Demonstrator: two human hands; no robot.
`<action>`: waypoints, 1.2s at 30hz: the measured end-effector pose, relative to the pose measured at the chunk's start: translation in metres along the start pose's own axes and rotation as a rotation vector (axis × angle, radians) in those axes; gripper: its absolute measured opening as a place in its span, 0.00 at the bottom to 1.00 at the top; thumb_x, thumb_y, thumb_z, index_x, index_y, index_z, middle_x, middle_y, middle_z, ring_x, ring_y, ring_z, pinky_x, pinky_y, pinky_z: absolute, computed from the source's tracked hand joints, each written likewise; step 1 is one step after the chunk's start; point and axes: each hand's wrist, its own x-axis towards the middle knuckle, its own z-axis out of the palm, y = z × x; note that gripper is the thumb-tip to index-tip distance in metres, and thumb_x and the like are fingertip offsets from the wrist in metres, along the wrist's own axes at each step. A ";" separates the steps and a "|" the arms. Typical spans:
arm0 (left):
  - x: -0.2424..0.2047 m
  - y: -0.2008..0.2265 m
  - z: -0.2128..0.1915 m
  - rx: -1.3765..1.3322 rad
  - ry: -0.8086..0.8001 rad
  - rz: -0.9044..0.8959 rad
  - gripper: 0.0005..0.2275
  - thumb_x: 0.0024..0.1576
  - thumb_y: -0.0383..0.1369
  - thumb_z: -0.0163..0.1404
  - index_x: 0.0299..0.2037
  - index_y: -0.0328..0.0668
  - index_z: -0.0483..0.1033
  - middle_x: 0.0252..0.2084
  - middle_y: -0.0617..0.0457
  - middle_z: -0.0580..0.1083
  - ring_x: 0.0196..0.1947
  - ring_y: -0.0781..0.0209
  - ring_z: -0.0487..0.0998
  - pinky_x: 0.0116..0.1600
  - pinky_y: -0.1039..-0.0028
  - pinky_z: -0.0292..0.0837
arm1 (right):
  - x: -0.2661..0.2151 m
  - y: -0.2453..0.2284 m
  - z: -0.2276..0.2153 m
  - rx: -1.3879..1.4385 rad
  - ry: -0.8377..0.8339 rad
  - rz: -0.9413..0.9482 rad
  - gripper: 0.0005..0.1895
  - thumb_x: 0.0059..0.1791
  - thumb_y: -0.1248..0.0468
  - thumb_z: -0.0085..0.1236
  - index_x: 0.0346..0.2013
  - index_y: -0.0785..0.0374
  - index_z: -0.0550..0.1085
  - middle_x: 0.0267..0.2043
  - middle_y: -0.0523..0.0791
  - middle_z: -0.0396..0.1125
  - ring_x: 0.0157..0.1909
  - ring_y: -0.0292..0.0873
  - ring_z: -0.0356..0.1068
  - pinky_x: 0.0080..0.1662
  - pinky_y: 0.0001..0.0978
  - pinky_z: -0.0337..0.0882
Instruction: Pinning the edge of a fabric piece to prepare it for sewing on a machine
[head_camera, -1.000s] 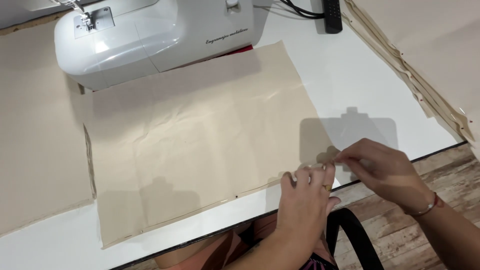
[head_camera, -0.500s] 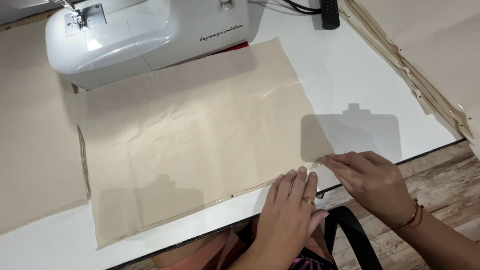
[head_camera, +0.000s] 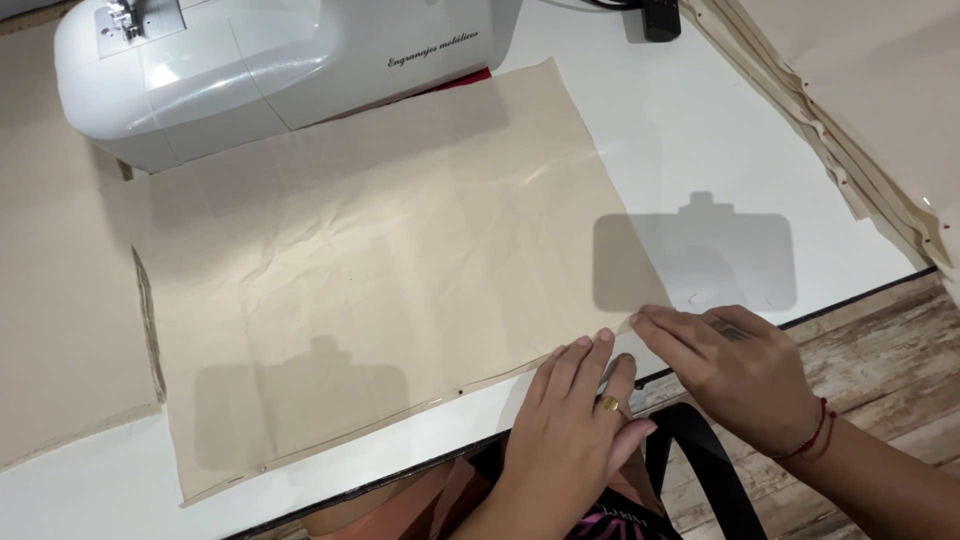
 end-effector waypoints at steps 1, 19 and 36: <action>0.000 -0.001 0.000 -0.001 -0.003 0.002 0.25 0.58 0.46 0.59 0.57 0.34 0.71 0.63 0.36 0.70 0.60 0.42 0.70 0.66 0.55 0.65 | 0.002 -0.001 -0.001 0.000 -0.001 0.004 0.19 0.50 0.75 0.55 0.52 0.55 0.80 0.52 0.42 0.77 0.36 0.37 0.77 0.44 0.35 0.77; -0.002 -0.008 -0.006 -0.282 0.090 -0.034 0.12 0.62 0.37 0.56 0.34 0.39 0.68 0.61 0.35 0.71 0.60 0.38 0.71 0.63 0.56 0.68 | 0.010 -0.016 0.020 0.203 0.158 0.246 0.13 0.49 0.70 0.68 0.42 0.47 0.82 0.39 0.36 0.78 0.36 0.35 0.73 0.46 0.35 0.71; -0.001 -0.007 -0.012 -0.298 0.062 -0.026 0.12 0.63 0.38 0.54 0.38 0.34 0.71 0.61 0.38 0.72 0.59 0.42 0.71 0.67 0.58 0.66 | 0.013 -0.020 0.017 0.359 0.130 0.273 0.09 0.49 0.69 0.67 0.41 0.51 0.83 0.40 0.34 0.79 0.38 0.33 0.77 0.53 0.35 0.64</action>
